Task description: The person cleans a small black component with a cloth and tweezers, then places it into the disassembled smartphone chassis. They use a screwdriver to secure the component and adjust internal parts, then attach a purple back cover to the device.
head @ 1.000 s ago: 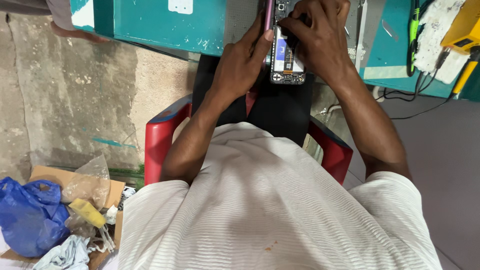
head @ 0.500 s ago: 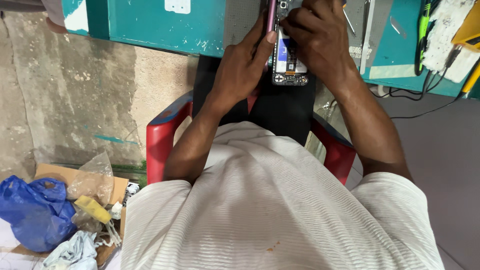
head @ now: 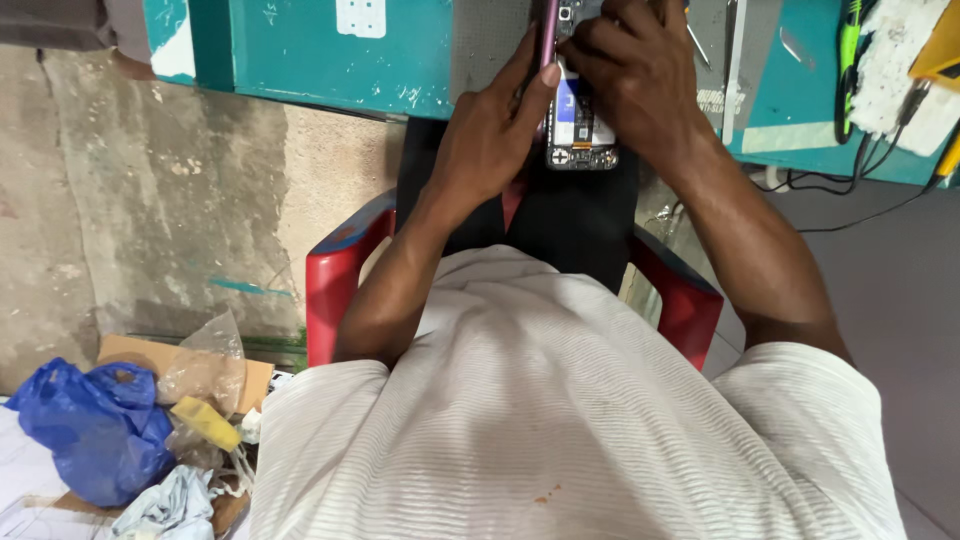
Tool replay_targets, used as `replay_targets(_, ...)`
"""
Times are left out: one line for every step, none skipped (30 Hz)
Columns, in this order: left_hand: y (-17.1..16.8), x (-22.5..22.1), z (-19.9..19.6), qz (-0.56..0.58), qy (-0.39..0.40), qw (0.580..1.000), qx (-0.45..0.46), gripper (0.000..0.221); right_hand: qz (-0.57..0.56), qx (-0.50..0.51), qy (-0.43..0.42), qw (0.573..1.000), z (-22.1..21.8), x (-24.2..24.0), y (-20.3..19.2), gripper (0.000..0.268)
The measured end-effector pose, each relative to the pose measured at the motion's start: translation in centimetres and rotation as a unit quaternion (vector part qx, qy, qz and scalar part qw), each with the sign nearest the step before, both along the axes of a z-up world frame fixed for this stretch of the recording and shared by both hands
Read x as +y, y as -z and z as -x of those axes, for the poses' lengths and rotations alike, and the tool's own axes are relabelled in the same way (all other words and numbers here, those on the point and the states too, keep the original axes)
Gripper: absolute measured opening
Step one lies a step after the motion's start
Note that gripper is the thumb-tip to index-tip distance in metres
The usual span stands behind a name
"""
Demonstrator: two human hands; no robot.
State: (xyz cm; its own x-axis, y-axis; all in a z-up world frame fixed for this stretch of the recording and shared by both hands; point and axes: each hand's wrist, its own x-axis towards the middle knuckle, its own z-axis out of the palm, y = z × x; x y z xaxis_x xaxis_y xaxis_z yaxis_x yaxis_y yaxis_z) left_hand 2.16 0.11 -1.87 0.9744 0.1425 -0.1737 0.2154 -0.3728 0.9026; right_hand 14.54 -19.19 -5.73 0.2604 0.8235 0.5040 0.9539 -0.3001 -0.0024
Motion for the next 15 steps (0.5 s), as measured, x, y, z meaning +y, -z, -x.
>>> replay_targets(-0.2, 0.2, -0.1, -0.004, 0.003, 1.000, 0.008, 0.069, 0.008, 0.000, 0.010, 1.000, 0.0, 0.0, 0.1, 0.033)
replay_targets(-0.5, 0.3, 0.0, -0.009, 0.007, 1.000, 0.017, 0.069, 0.010, 0.006, 0.015, 1.000, 0.3, -0.1, 0.0, 0.033)
replay_targets(-0.9, 0.4, -0.1, 0.016, 0.007, 1.000, 0.026, 0.069, 0.011, 0.007, 0.020, 1.000, 0.2, 0.1, -0.4, 0.032)
replay_targets(-1.4, 0.6, -0.1, 0.041, 0.007, 0.999, 0.034, 0.069, 0.006, 0.016, 0.019, 1.000, 0.5, 0.3, -0.8, 0.031)
replay_targets(-1.7, 0.8, -0.2, 0.066, 0.008, 0.997, 0.043, 0.070, 0.002, 0.024, 0.018, 1.000, 0.6, 0.4, -1.4, 0.029)
replay_targets(-1.9, 1.1, -0.4, 0.065, 0.011, 0.997, 0.036, 0.070, 0.001, 0.038, 0.027, 0.999, 0.6, 0.5, -1.9, 0.031)
replay_targets(-1.9, 1.2, -0.5, 0.067, 0.015, 0.997, 0.032, 0.069, 0.002, 0.057, 0.038, 0.998, 1.1, 0.6, -2.3, 0.034)
replay_targets(-1.8, 1.4, -0.7, 0.068, 0.019, 0.997, 0.029, 0.069, 0.004, 0.075, 0.049, 0.996, 1.4, 0.6, -2.8, 0.037)
replay_targets(-1.6, 1.5, -0.6, 0.070, 0.019, 0.997, 0.030, 0.069, -0.037, 0.138, 0.062, 0.988, 1.9, 0.4, -3.4, 0.041)
replay_targets(-1.5, 1.7, -0.6, 0.072, 0.018, 0.997, 0.030, 0.069, -0.078, 0.199, 0.075, 0.974, 2.7, -0.1, -4.1, 0.046)
replay_targets(-1.4, 1.7, -0.6, 0.074, 0.017, 0.997, 0.030, 0.068, -0.120, 0.258, 0.087, 0.955, 3.7, -0.5, -4.7, 0.050)
replay_targets(-1.4, 1.7, -0.6, 0.075, 0.019, 0.997, 0.028, 0.068, -0.122, 0.242, 0.118, 0.955, 5.0, -0.8, -5.2, 0.051)
replay_targets(-1.4, 1.7, -0.6, 0.076, 0.020, 0.997, 0.026, 0.069, -0.124, 0.226, 0.149, 0.955, 6.5, -1.1, -5.6, 0.056)
replay_targets(-1.4, 1.7, -0.6, 0.077, 0.021, 0.997, 0.024, 0.069, -0.126, 0.210, 0.180, 0.953, 7.8, -1.4, -6.1, 0.064)
replay_targets(-1.5, 1.7, -0.6, 0.077, 0.019, 0.996, 0.035, 0.069, -0.139, 0.241, 0.216, 0.936, 9.4, -1.2, -6.3, 0.066)
